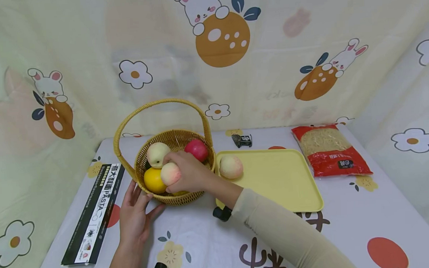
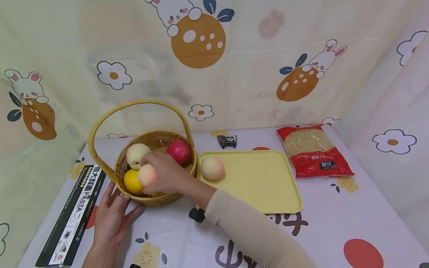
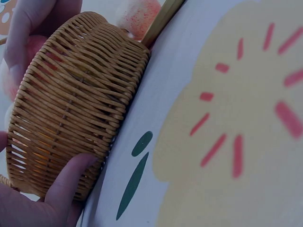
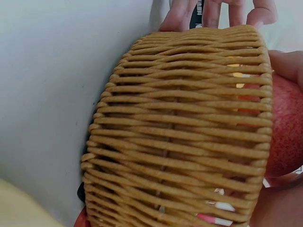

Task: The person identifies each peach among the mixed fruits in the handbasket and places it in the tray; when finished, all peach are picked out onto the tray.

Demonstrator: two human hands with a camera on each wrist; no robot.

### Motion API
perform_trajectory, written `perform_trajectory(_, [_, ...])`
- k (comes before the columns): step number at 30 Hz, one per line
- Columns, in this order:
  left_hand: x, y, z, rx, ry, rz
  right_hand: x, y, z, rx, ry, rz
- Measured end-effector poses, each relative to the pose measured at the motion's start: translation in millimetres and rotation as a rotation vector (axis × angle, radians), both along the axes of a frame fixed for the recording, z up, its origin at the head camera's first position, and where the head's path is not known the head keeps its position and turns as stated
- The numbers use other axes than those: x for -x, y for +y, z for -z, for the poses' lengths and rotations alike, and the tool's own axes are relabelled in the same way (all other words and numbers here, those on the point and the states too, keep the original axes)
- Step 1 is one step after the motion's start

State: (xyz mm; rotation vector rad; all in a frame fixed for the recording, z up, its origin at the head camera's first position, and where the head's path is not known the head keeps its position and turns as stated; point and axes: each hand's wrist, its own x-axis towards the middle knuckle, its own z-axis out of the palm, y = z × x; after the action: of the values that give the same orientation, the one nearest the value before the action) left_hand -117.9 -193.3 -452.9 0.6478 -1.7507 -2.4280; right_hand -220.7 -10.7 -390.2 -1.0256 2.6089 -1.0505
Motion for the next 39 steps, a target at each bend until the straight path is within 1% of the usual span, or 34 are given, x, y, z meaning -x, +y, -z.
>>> perform_trajectory(7, [-0.1,1.0,-0.3,0.001,0.005,-0.004,3.4,6,1.4,0.132,-0.035,-0.055])
perform_trajectory(13, [-0.8,1.4,0.2,-0.002,-0.002,-0.002,7.2,11,10.0,0.194,-0.083,-0.084])
perform_trajectory(17, [-0.8,1.6,0.5,-0.004,-0.001,-0.004,8.1,15,10.4,0.217,-0.115,-0.092])
perform_trajectory(24, [-0.6,1.3,0.1,-0.006,-0.001,-0.007,6.8,24,2.1,0.239,-0.159,-0.063])
perform_trajectory(30, [-1.7,0.4,0.9,-0.020,-0.004,-0.008,6.7,34,-6.9,0.261,-0.145,-0.056])
perform_trajectory(35, [-0.3,-0.1,2.4,-0.011,-0.001,-0.005,5.5,47,-16.5,0.280,-0.123,-0.027])
perform_trajectory(39, [0.2,-0.3,3.2,-0.013,0.003,-0.005,5.7,59,-23.9,0.300,-0.149,0.004])
